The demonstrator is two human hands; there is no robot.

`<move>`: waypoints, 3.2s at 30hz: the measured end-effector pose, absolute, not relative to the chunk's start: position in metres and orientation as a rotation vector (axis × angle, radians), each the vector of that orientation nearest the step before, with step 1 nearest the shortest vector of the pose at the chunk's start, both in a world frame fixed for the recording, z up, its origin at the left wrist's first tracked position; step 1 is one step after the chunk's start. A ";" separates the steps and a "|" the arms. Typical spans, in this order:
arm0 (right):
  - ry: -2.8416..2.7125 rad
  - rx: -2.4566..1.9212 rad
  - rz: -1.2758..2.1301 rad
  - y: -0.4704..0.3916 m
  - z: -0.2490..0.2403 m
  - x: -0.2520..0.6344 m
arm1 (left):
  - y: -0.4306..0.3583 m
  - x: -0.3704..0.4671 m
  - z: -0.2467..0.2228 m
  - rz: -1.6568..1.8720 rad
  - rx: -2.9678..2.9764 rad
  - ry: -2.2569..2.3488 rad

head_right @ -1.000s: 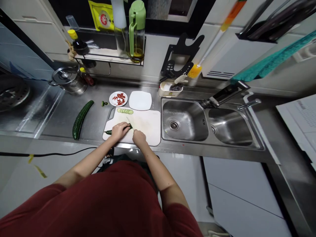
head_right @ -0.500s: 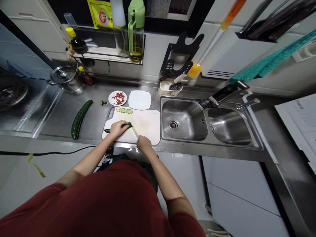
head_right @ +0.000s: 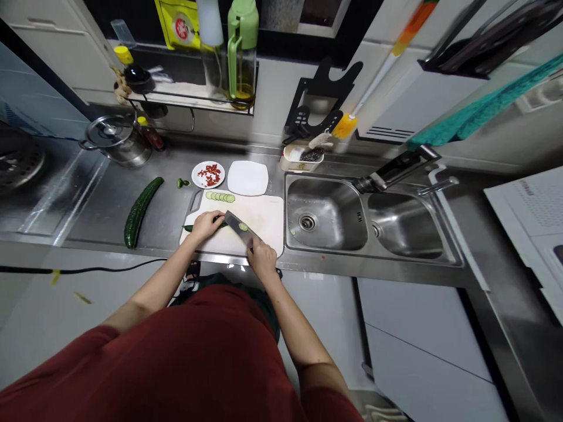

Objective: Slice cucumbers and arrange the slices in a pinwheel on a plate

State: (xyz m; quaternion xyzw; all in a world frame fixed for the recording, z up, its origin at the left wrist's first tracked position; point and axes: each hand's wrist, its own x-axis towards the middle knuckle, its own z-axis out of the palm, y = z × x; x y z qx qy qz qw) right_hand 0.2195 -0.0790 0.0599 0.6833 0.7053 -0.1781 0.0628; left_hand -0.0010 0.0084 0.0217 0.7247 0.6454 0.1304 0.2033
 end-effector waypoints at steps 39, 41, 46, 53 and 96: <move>2.296 1.857 -0.361 -0.071 0.065 0.237 | 0.018 0.045 0.063 0.452 2.187 1.304; 2.286 1.873 -0.362 -0.072 0.063 0.238 | 0.016 0.046 0.064 0.524 2.160 1.352; 2.231 1.956 -0.336 -0.078 0.053 0.245 | 0.023 0.041 0.056 0.706 1.923 1.585; 2.159 2.125 -0.328 -0.084 0.040 0.263 | 0.055 0.028 0.024 0.722 1.545 1.883; 2.154 2.222 -0.407 -0.076 0.038 0.262 | 0.065 0.008 0.015 0.536 1.696 2.074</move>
